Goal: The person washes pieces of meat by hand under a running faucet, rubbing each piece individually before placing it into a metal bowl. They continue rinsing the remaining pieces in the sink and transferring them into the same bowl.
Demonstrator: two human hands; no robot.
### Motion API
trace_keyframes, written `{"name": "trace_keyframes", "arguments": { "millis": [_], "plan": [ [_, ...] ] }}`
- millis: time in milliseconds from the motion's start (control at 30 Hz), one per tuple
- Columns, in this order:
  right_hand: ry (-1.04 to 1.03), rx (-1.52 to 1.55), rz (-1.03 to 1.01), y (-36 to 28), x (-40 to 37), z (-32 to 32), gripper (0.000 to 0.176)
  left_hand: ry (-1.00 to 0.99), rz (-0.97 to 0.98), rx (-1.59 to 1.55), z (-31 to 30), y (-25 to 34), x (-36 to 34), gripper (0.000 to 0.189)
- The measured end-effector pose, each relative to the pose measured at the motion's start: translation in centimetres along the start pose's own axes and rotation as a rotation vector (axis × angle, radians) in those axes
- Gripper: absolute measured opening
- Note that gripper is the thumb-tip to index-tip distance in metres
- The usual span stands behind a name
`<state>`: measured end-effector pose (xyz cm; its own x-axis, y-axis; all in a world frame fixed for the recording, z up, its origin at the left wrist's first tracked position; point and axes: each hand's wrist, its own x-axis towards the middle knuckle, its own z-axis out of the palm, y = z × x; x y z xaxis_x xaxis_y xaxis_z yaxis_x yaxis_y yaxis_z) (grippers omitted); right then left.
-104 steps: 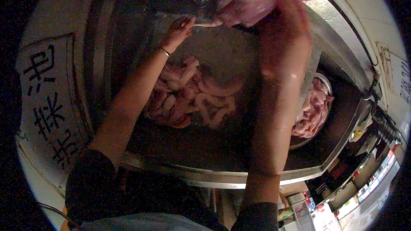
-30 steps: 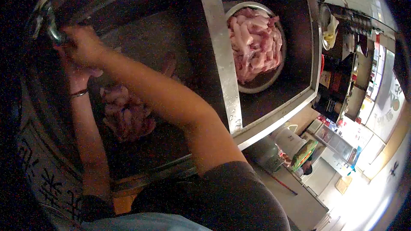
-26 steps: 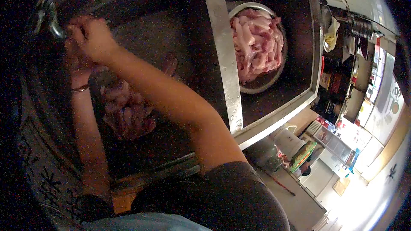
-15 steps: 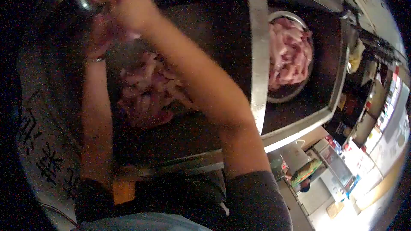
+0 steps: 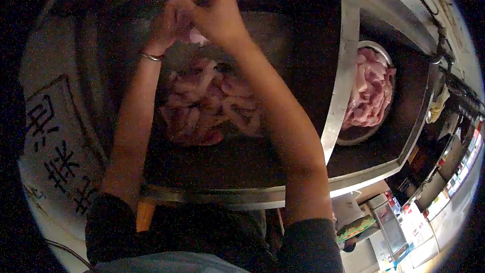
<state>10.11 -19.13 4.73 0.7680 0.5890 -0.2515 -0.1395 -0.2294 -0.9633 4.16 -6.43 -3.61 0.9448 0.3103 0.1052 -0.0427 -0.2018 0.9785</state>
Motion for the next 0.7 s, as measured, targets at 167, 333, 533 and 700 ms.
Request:
{"name": "trace_keyframes", "arguments": {
  "millis": [167, 333, 533, 700],
  "plan": [
    [0.171, 0.002, -0.236, 0.4, 0.2, 2.6, 0.039, -0.112, -0.404, -0.615, -1.0, 0.2, 1.9, 0.048],
    [0.15, 0.286, -0.356, -2.4, 1.1, 2.6, 0.021, 0.05, -0.561, -0.698, -1.5, -0.7, 1.7, 0.039],
    [0.215, 0.326, -0.537, -1.6, 2.5, 1.5, 0.02, -0.28, -0.423, -0.459, -2.2, 0.3, 2.5, 0.032],
    [0.29, 0.554, -0.4, -5.9, 0.9, -1.0, 0.037, -0.443, -0.415, -0.361, -1.7, 0.2, 2.0, 0.031]
  ]
}}
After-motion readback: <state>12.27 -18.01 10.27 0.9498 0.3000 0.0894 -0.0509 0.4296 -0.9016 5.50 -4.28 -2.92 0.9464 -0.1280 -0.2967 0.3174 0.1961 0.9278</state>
